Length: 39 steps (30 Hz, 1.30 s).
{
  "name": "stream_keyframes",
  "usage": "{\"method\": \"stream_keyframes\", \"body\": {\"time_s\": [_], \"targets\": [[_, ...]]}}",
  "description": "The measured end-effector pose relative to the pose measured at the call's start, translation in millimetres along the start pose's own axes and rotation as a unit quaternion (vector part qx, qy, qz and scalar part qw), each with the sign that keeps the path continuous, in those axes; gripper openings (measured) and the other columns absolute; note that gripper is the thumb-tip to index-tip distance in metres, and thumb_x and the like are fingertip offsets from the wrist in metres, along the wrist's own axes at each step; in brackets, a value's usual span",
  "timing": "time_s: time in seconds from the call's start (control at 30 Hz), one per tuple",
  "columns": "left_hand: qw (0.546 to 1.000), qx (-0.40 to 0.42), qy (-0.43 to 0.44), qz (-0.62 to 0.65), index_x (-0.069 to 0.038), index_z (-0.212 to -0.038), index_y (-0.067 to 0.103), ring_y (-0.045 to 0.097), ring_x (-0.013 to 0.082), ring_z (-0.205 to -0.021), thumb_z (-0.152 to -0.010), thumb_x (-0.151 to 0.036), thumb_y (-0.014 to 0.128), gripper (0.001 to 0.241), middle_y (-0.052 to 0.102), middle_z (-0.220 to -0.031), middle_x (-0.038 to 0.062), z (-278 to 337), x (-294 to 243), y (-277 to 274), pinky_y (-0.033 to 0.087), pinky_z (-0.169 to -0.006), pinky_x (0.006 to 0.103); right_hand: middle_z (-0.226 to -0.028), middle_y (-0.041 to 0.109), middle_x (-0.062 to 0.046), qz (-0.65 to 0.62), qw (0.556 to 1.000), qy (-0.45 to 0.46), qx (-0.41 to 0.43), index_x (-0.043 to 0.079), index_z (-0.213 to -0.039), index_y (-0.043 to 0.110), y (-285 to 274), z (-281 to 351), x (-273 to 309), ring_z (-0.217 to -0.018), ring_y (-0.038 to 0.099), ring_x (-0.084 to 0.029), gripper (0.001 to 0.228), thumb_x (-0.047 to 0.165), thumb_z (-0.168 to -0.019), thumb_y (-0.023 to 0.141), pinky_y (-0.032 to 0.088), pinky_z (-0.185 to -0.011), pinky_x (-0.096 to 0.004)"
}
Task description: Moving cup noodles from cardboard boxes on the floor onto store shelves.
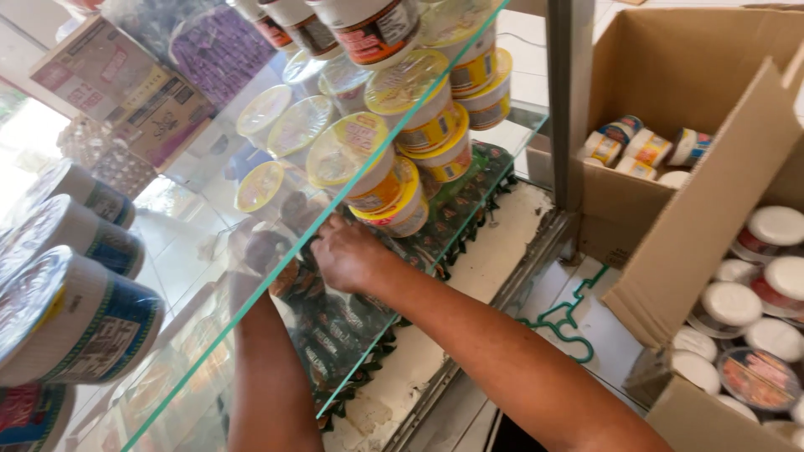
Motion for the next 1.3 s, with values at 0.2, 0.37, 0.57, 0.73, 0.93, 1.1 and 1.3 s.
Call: {"method": "stream_keyframes", "body": {"time_s": [0.2,0.37,0.57,0.73,0.93,1.1,1.3], "targets": [[0.984,0.177,0.02,0.003,-0.011,-0.11,0.071,0.072,0.0181,-0.088,-0.082,-0.024,0.078,0.032,0.074,-0.101,0.004,30.5,-11.9,-39.3,0.056,-0.076,0.0326,-0.11,0.071,-0.013,-0.176,0.982,-0.063,-0.022,0.007,-0.109,0.071,-107.6,92.7,31.5,-0.106,0.066,-0.034,0.028,0.018,-0.086,0.061,0.054,-0.09,-0.048],[0.94,0.336,0.058,-0.005,-0.016,-0.118,0.072,0.074,0.0183,-0.095,-0.082,-0.034,0.082,0.043,0.075,-0.109,0.003,69.6,-72.3,48.2,0.058,-0.081,0.0333,-0.106,0.072,-0.009,-0.328,0.944,-0.019,-0.041,0.007,-0.115,0.071,-184.3,202.6,6.3,-0.103,0.069,-0.028,0.025,0.024,-0.098,0.064,0.056,-0.092,-0.04],[0.888,0.446,0.105,-0.052,-0.022,-0.129,0.072,0.077,0.0185,-0.103,-0.081,-0.046,0.087,0.055,0.076,-0.119,0.001,205.1,-350.4,240.9,0.059,-0.088,0.0341,-0.105,0.077,-0.007,-0.486,0.865,0.108,0.068,0.004,-0.114,0.072,-267.6,338.8,-96.7,-0.098,0.073,-0.016,0.024,0.025,-0.105,0.067,0.059,-0.087,-0.029],[0.88,0.41,0.234,0.058,-0.009,-0.113,0.074,0.067,0.0333,-0.11,-0.081,-0.025,0.08,0.036,0.073,-0.116,0.011,247.4,-484.9,367.8,0.053,-0.093,0.0416,-0.096,0.074,-0.007,-0.468,0.765,0.428,0.113,0.001,-0.114,0.072,-207.6,483.7,-277.3,-0.081,0.068,-0.013,0.03,0.023,-0.093,0.076,0.059,-0.072,-0.03],[0.834,0.372,0.407,-0.016,-0.003,-0.102,0.07,0.059,0.0329,-0.112,-0.067,-0.007,0.073,0.036,0.069,-0.105,0.014,285.0,-471.0,460.6,0.041,-0.098,0.0472,-0.109,0.07,-0.017,-0.214,0.641,0.638,0.368,0.02,-0.142,0.052,-99.9,568.8,-295.8,-0.089,0.071,-0.028,0.074,0.045,-0.078,0.081,0.061,-0.074,-0.039],[0.851,0.288,0.438,0.015,-0.012,-0.085,0.067,0.062,0.0237,-0.109,-0.072,-0.014,0.069,0.013,0.066,-0.093,0.005,323.1,-408.4,478.9,0.041,-0.101,0.0457,-0.138,0.057,-0.025,-0.063,0.701,0.549,0.45,0.005,-0.154,0.034,-38.4,570.1,-269.2,-0.119,0.063,-0.042,0.118,0.059,-0.065,0.088,0.055,-0.098,-0.048],[0.866,0.237,0.436,0.059,-0.013,-0.088,0.068,0.065,0.0239,-0.11,-0.069,-0.013,0.067,0.019,0.067,-0.094,0.004,300.9,-434.4,457.9,0.042,-0.101,0.0448,-0.126,0.065,-0.012,-0.325,0.656,0.626,0.271,0.018,-0.142,0.052,-125.8,584.7,-303.1,-0.11,0.065,-0.027,0.085,0.033,-0.064,0.084,0.056,-0.084,-0.041]]}}
Point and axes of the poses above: each hand's wrist, its own z-axis away from the middle knuckle, its own y-axis out of the palm, x = y × z, the point moved 8 cm from there along -z, towards the middle knuckle
